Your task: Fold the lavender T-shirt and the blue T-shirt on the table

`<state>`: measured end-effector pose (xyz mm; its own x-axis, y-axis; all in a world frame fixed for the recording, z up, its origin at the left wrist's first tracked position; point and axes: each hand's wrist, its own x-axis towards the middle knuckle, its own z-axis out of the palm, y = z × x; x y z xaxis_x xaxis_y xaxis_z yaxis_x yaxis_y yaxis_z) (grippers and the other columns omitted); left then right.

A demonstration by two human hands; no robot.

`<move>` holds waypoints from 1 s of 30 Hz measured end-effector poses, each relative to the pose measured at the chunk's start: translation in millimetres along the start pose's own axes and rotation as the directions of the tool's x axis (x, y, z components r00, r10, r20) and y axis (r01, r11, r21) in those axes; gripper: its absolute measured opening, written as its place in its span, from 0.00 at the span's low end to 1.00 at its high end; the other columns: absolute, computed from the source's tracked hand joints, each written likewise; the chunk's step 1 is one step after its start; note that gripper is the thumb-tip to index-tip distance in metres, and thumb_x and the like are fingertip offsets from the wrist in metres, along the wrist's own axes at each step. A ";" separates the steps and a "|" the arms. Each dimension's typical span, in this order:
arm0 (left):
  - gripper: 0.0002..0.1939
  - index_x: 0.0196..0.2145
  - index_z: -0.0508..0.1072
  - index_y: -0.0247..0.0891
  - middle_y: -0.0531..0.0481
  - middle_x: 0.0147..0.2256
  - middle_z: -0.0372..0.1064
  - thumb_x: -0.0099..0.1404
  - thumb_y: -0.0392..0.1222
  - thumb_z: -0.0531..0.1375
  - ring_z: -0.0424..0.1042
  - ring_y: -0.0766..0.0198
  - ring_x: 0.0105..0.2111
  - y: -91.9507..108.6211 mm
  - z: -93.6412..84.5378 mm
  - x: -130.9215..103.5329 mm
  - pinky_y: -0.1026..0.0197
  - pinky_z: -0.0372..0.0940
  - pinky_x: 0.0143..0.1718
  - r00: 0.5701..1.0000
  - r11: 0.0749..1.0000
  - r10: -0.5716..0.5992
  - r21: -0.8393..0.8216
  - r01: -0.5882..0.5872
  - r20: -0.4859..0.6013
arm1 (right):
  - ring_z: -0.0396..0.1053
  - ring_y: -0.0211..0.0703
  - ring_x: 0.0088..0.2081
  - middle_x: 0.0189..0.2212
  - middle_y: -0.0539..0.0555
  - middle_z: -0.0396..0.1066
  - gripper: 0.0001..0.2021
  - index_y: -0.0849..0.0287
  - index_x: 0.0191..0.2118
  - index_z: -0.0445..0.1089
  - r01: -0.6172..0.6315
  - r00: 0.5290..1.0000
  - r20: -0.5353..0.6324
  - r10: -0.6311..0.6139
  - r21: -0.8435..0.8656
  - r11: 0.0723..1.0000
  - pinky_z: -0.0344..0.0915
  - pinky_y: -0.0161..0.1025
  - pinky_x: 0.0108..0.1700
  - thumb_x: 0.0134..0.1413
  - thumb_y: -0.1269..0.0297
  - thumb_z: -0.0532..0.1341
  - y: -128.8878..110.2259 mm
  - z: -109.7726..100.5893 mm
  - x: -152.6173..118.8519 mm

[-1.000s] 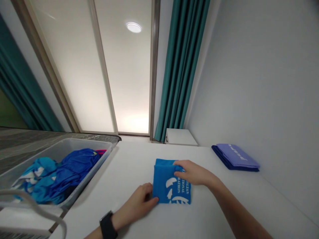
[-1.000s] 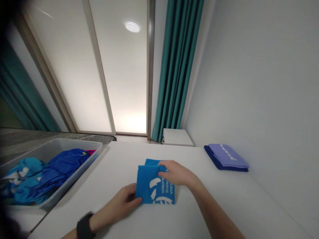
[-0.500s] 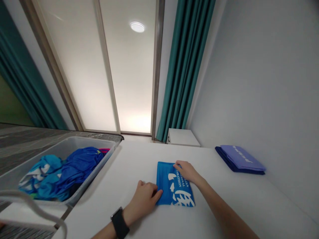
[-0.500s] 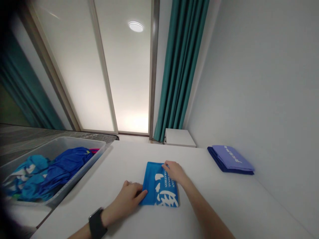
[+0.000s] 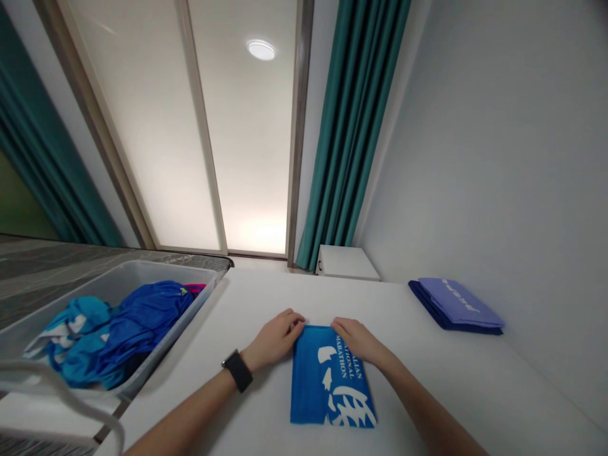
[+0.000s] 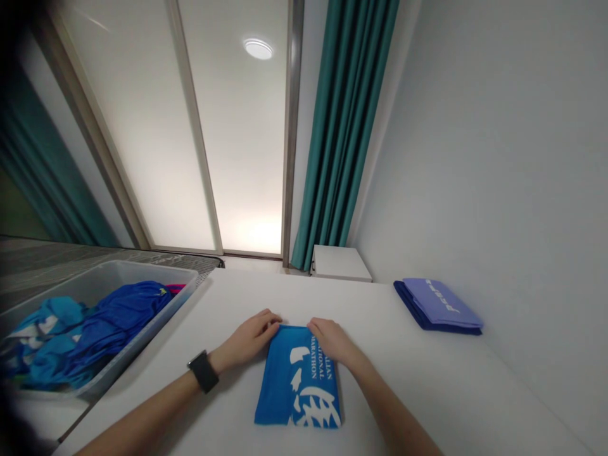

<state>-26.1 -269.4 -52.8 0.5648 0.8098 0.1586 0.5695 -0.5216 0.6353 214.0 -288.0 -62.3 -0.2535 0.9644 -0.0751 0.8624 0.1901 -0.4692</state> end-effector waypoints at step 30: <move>0.20 0.29 0.72 0.37 0.47 0.31 0.72 0.70 0.48 0.47 0.69 0.59 0.35 -20.1 22.3 11.3 0.59 0.62 0.39 0.994 0.991 -0.084 -0.110 0.075 -0.077 | 0.75 0.51 0.41 0.39 0.62 0.77 0.23 0.57 0.42 0.74 0.037 0.999 0.013 -0.035 -0.430 0.902 0.65 0.44 0.43 0.69 0.56 0.43 -29.3 9.4 30.0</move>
<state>-17.9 -255.7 -80.7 0.4675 0.8689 0.1625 0.5414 -0.4267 0.7245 176.9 -266.3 -59.1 -0.2894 0.9546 -0.0704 0.9569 0.2865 -0.0483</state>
